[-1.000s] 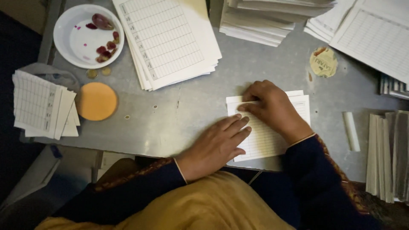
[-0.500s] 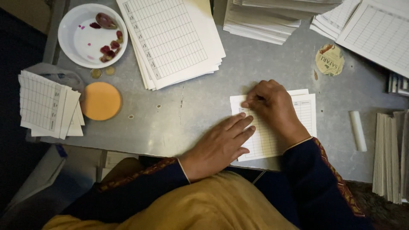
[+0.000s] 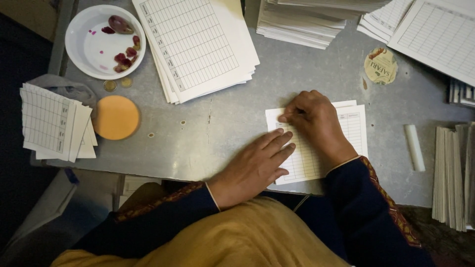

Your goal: The person applies glue to the edge of a sheet of paper using a glue stick, then presses it onto a stack of papers. They repeat this process, picking up sheets from a pile, applying glue, and stacking them.

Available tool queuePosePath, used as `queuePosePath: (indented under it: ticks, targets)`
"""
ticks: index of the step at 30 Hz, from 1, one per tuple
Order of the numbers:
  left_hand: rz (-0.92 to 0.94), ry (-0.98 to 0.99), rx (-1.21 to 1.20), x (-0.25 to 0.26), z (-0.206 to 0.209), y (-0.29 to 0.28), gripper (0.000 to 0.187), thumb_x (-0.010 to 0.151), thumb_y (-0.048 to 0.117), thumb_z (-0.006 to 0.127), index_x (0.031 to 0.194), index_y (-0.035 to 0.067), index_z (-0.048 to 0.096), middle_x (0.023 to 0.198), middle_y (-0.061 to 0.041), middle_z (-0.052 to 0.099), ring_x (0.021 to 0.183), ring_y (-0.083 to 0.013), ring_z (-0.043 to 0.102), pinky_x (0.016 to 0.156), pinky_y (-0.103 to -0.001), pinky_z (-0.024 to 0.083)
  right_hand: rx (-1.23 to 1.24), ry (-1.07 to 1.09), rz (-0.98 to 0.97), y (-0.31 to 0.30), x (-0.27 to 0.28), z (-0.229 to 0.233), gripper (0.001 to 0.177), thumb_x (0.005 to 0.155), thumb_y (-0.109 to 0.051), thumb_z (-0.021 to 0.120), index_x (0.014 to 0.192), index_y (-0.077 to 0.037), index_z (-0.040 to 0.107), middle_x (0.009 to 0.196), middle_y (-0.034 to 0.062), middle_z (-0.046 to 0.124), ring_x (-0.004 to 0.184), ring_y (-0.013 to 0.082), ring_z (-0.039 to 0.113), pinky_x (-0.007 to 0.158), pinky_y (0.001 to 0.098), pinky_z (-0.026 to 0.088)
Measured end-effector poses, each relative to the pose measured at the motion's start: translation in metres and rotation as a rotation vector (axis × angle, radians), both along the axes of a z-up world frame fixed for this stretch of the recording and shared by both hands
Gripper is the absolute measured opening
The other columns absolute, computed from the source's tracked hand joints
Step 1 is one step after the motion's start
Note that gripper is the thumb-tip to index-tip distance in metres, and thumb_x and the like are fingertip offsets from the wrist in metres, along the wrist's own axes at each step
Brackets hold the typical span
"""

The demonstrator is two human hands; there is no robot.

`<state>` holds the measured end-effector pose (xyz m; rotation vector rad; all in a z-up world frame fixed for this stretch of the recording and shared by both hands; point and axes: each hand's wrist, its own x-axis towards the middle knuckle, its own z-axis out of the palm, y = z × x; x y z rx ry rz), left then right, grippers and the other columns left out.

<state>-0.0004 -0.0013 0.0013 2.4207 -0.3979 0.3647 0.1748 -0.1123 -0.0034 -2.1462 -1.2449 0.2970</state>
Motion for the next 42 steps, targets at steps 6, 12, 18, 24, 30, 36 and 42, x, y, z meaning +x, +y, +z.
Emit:
queuePosePath:
  ticks: [6,12,18,24,30,36,42]
  targets:
    - [-0.005,0.000,-0.013,0.000,-0.005,0.000,0.050,0.093,0.021,0.060,0.133,-0.007,0.049,0.132,-0.029,0.050,0.129,-0.0428,0.046,0.113,-0.048,0.033,-0.022,0.018,-0.029,0.002,-0.003,0.004,0.011,0.079,-0.016,0.077,0.079,-0.012,0.067,0.074,0.0072,0.059,0.080,0.0306,0.059,0.076,0.0417,0.045]
    - [0.014,-0.015,0.009,0.003,-0.011,-0.002,0.046,0.096,0.023,0.058,0.132,-0.005,0.052,0.128,-0.026,0.054,0.127,-0.0397,0.048,0.111,-0.045,0.034,-0.019,-0.004,-0.005,0.002,-0.002,0.006,0.014,0.077,-0.017,0.078,0.078,-0.011,0.066,0.074,0.0089,0.060,0.081,0.0323,0.059,0.075,0.0430,0.046]
    - [-0.130,-0.095,-0.058,0.021,-0.026,-0.008,0.030,0.098,0.010,0.051,0.122,-0.006,0.057,0.119,-0.025,0.058,0.120,-0.0419,0.052,0.103,-0.048,0.041,-0.034,-0.022,0.038,0.000,0.002,0.001,0.016,0.073,-0.014,0.078,0.081,-0.014,0.064,0.077,0.0046,0.059,0.082,0.0286,0.058,0.076,0.0404,0.045]
    - [-0.132,-0.075,0.003,0.033,-0.005,0.010,0.031,0.096,0.017,0.053,0.124,0.006,0.060,0.119,-0.017,0.061,0.119,-0.0388,0.053,0.100,-0.048,0.041,0.077,0.014,0.000,-0.002,0.001,0.013,0.024,0.075,-0.014,0.080,0.093,-0.013,0.063,0.088,0.0071,0.056,0.090,0.0320,0.055,0.081,0.0416,0.044]
    - [-0.035,0.115,0.133,0.046,-0.010,0.007,0.040,0.098,0.023,0.048,0.136,0.010,0.053,0.137,-0.019,0.052,0.127,-0.0384,0.048,0.099,-0.049,0.038,0.257,-0.115,-0.411,-0.083,0.006,0.014,0.016,0.087,0.000,0.073,0.101,-0.007,0.068,0.097,0.0147,0.062,0.101,0.0389,0.059,0.094,0.0466,0.043]
    - [0.161,0.037,0.445,0.066,-0.030,-0.018,0.049,0.089,0.016,0.051,0.137,0.012,0.050,0.133,-0.012,0.051,0.102,-0.0273,0.050,0.080,-0.039,0.040,-0.039,-0.443,-0.701,-0.212,0.029,-0.019,0.035,0.084,-0.013,0.080,0.114,0.002,0.071,0.103,0.0244,0.062,0.099,0.0409,0.057,0.084,0.0489,0.043]
    - [0.115,-0.036,0.320,0.078,-0.014,-0.022,0.028,0.094,0.012,0.056,0.118,-0.001,0.063,0.101,-0.015,0.056,0.086,-0.0259,0.052,0.066,-0.037,0.039,0.020,-0.340,-0.804,-0.204,0.036,-0.036,0.031,0.084,-0.009,0.080,0.113,-0.006,0.069,0.093,0.0132,0.058,0.090,0.0364,0.060,0.082,0.0454,0.047]
